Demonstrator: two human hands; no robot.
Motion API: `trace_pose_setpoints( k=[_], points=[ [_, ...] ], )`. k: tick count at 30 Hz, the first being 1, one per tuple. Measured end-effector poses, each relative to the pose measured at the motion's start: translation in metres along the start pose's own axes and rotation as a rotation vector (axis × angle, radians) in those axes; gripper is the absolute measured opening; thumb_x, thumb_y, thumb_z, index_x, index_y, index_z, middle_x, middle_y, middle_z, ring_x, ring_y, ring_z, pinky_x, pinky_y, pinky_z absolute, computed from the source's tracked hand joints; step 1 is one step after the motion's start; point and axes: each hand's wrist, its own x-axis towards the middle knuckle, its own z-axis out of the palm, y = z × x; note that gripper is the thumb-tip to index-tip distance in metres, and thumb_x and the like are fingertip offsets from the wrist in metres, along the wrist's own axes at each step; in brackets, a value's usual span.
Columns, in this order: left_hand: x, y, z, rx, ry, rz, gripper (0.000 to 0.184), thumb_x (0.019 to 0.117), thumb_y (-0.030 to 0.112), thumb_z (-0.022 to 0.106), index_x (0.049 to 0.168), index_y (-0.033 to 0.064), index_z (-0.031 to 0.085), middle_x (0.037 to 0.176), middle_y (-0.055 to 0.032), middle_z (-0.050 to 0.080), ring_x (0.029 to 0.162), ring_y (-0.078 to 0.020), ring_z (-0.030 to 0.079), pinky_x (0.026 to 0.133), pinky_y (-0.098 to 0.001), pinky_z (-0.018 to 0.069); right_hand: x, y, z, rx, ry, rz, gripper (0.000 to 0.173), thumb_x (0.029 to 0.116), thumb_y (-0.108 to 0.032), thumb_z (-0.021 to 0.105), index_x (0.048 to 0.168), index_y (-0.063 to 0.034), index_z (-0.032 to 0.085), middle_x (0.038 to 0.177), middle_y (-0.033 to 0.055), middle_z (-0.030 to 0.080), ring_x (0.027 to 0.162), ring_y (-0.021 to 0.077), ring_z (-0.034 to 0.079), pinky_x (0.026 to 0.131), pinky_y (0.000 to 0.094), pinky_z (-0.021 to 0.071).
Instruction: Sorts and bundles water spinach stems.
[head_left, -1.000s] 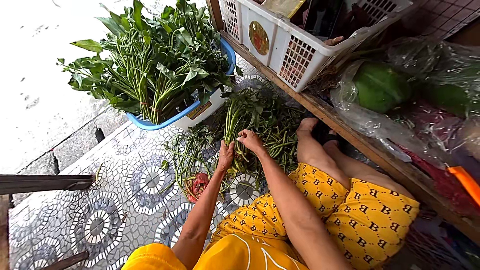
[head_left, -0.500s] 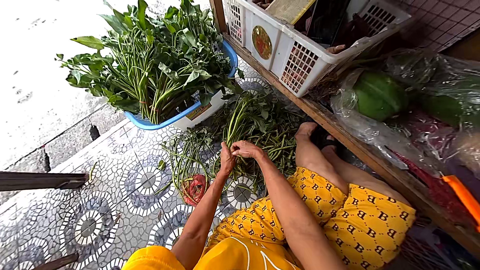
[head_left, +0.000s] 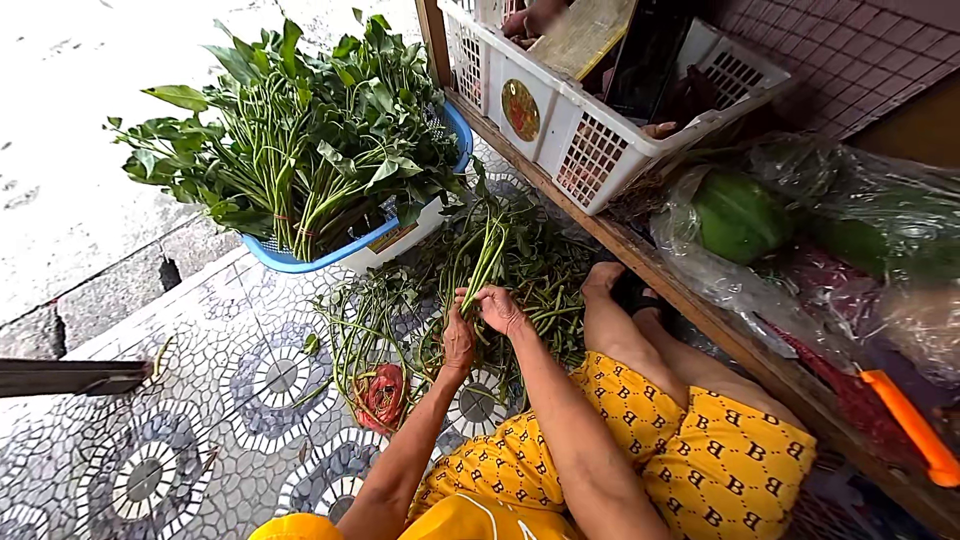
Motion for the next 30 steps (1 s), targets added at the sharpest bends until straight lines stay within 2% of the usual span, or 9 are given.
trace_pose_setpoints(
  k=[3, 5, 7, 9, 12, 15, 19, 24, 30],
  points=[
    [0.007, 0.009, -0.02, 0.049, -0.381, 0.065, 0.055, 0.1081, 0.028, 0.046, 0.148, -0.0092, 0.039, 0.117, -0.0296, 0.068, 0.105, -0.0428, 0.071, 0.094, -0.0552, 0.0545, 0.007, 0.015, 0.012, -0.103, 0.305, -0.134, 0.029, 0.1, -0.008, 0.064, 0.124, 0.0056, 0.053, 0.084, 0.0124, 0.065, 0.068, 0.0149, 0.065, 0.069, 0.0289, 0.0563],
    [0.029, 0.031, -0.056, 0.233, -0.648, 0.077, 0.062, 0.1047, 0.043, 0.039, 0.151, 0.003, 0.047, 0.12, -0.0262, 0.069, 0.112, -0.0442, 0.067, 0.095, -0.0635, 0.0487, 0.01, 0.02, 0.007, -0.29, 0.455, -0.165, 0.034, 0.1014, -0.013, 0.065, 0.126, 0.0079, 0.055, 0.098, 0.0175, 0.063, 0.082, 0.019, 0.061, 0.081, 0.0335, 0.0523],
    [0.05, 0.053, -0.086, 0.271, -0.587, 0.081, 0.053, 0.1028, 0.042, 0.039, 0.118, 0.003, 0.071, 0.104, -0.0236, 0.072, 0.104, -0.0439, 0.068, 0.088, -0.066, 0.048, 0.006, 0.017, 0.006, -0.458, 0.458, -0.145, 0.035, 0.1046, -0.017, 0.059, 0.129, 0.0079, 0.055, 0.11, 0.0224, 0.063, 0.093, 0.0246, 0.063, 0.089, 0.0394, 0.0516],
    [0.066, 0.066, -0.097, 0.175, -0.318, 0.16, 0.042, 0.1028, 0.035, 0.05, 0.103, -0.0005, 0.073, 0.096, -0.0221, 0.073, 0.095, -0.0411, 0.071, 0.083, -0.0621, 0.051, 0.006, 0.021, 0.007, -0.536, 0.433, -0.179, 0.033, 0.1068, -0.016, 0.054, 0.13, 0.0079, 0.054, 0.106, 0.0218, 0.063, 0.085, 0.0233, 0.065, 0.079, 0.0381, 0.0552],
    [0.099, 0.068, -0.086, 0.029, -0.088, 0.479, 0.031, 0.1033, 0.012, 0.059, 0.132, 0.0026, 0.066, 0.119, -0.0239, 0.067, 0.103, -0.0395, 0.069, 0.085, -0.0548, 0.057, 0.009, 0.031, 0.009, -0.623, 0.371, -0.276, 0.036, 0.1072, -0.015, 0.052, 0.135, 0.0084, 0.051, 0.114, 0.0254, 0.063, 0.094, 0.0278, 0.065, 0.086, 0.0412, 0.0547],
    [0.123, 0.071, -0.087, 0.17, -0.057, 0.733, 0.034, 0.0968, -0.001, 0.061, 0.129, 0.0061, 0.069, 0.127, -0.0257, 0.064, 0.119, -0.0456, 0.061, 0.092, -0.0554, 0.0544, 0.011, 0.031, 0.01, -0.705, 0.375, -0.35, 0.038, 0.1068, -0.017, 0.054, 0.135, 0.0089, 0.052, 0.11, 0.0247, 0.066, 0.093, 0.0279, 0.066, 0.086, 0.0406, 0.0546],
    [0.136, 0.069, -0.096, 0.28, -0.135, 0.841, 0.034, 0.0999, 0.011, 0.063, 0.132, -0.0005, 0.064, 0.144, -0.0217, 0.057, 0.139, -0.0445, 0.048, 0.115, -0.0565, 0.038, 0.007, 0.027, 0.005, -0.709, 0.417, -0.365, 0.037, 0.1073, -0.016, 0.054, 0.133, 0.01, 0.053, 0.111, 0.0257, 0.065, 0.095, 0.0282, 0.066, 0.089, 0.0404, 0.0538],
    [0.131, 0.072, -0.094, 0.069, -0.158, 0.674, 0.028, 0.0996, 0.015, 0.066, 0.121, -0.0032, 0.067, 0.133, -0.0268, 0.059, 0.126, -0.0432, 0.057, 0.105, -0.0521, 0.0491, 0.003, 0.025, 0.011, -0.817, 0.475, -0.39, 0.044, 0.1069, -0.02, 0.056, 0.138, 0.0096, 0.053, 0.118, 0.0282, 0.068, 0.111, 0.0356, 0.067, 0.103, 0.0467, 0.0487],
    [0.12, 0.073, -0.09, -0.104, -0.121, 0.479, 0.024, 0.1017, 0.008, 0.059, 0.12, -0.0079, 0.063, 0.119, -0.028, 0.063, 0.107, -0.0393, 0.065, 0.095, -0.0502, 0.0539, -0.001, 0.021, 0.011, -0.895, 0.515, -0.402, 0.042, 0.1072, -0.021, 0.055, 0.137, 0.0089, 0.055, 0.122, 0.0295, 0.067, 0.116, 0.0396, 0.066, 0.106, 0.0498, 0.0482]
  ],
)
